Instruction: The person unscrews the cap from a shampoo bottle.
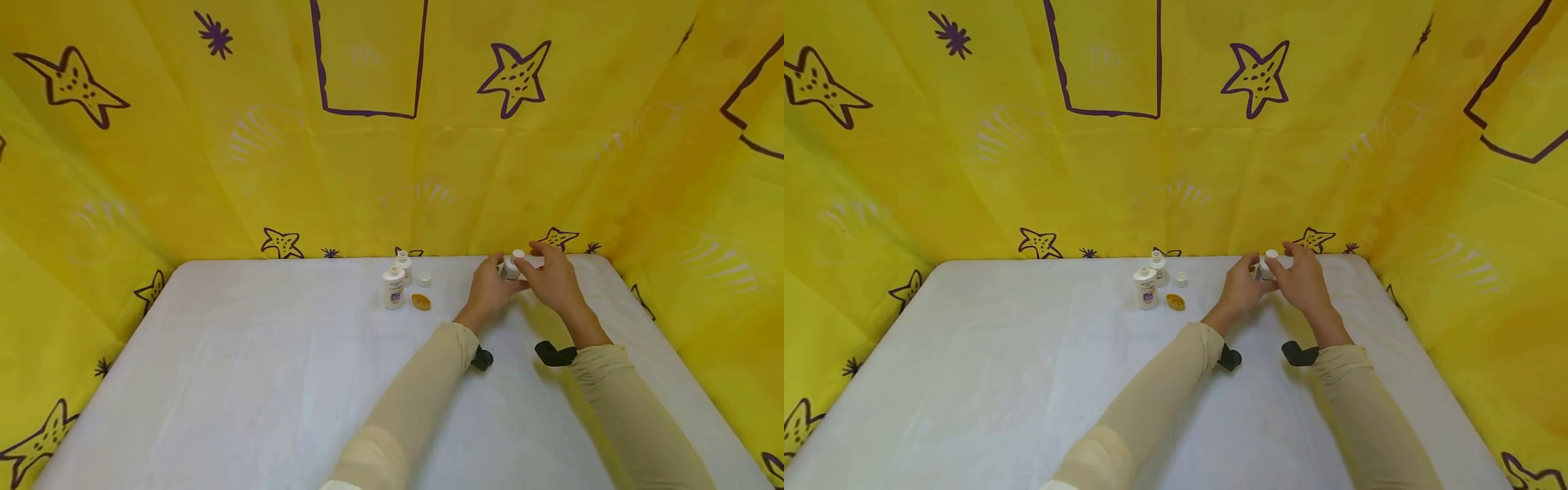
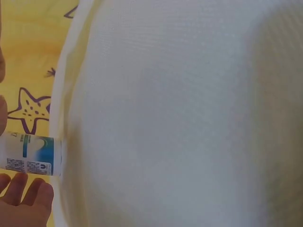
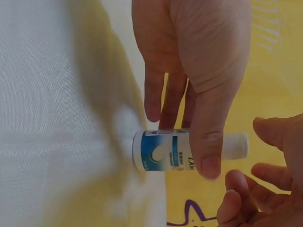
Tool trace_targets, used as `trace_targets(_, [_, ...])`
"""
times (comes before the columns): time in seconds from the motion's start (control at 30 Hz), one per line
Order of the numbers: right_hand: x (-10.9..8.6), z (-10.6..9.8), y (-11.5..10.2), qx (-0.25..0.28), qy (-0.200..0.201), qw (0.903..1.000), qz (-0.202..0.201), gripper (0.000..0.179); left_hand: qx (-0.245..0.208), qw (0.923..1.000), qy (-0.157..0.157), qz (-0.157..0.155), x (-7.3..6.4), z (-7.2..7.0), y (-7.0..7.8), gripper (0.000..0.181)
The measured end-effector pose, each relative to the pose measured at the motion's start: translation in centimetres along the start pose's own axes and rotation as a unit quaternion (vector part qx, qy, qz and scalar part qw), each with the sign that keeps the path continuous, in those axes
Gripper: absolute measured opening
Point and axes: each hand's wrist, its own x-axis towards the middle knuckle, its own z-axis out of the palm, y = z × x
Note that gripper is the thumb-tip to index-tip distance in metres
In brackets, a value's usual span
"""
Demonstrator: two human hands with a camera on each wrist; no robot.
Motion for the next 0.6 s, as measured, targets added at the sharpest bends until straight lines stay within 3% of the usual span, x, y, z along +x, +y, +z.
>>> trace_targets(0.2, [0.0,0.6,0.5,-0.001,-0.001,0.9999,-0.013,0.06,-0.022,0.9997,0.0,0.006,0.1,0.3,-0.5,0.054])
trace_targets(0.43, [-0.1,1.1,0.5,0.007,0.019,0.9995,-0.023,0.042,-0.021,0.9993,0.02,0.025,0.1,0.1,-0.9,0.038])
trace_targets(0.6, [-0.1,1.2,0.4,0.006,0.026,0.9992,-0.031,0.039,-0.019,0.9989,0.022,0.038,0.2,0.1,-1.1,0.033])
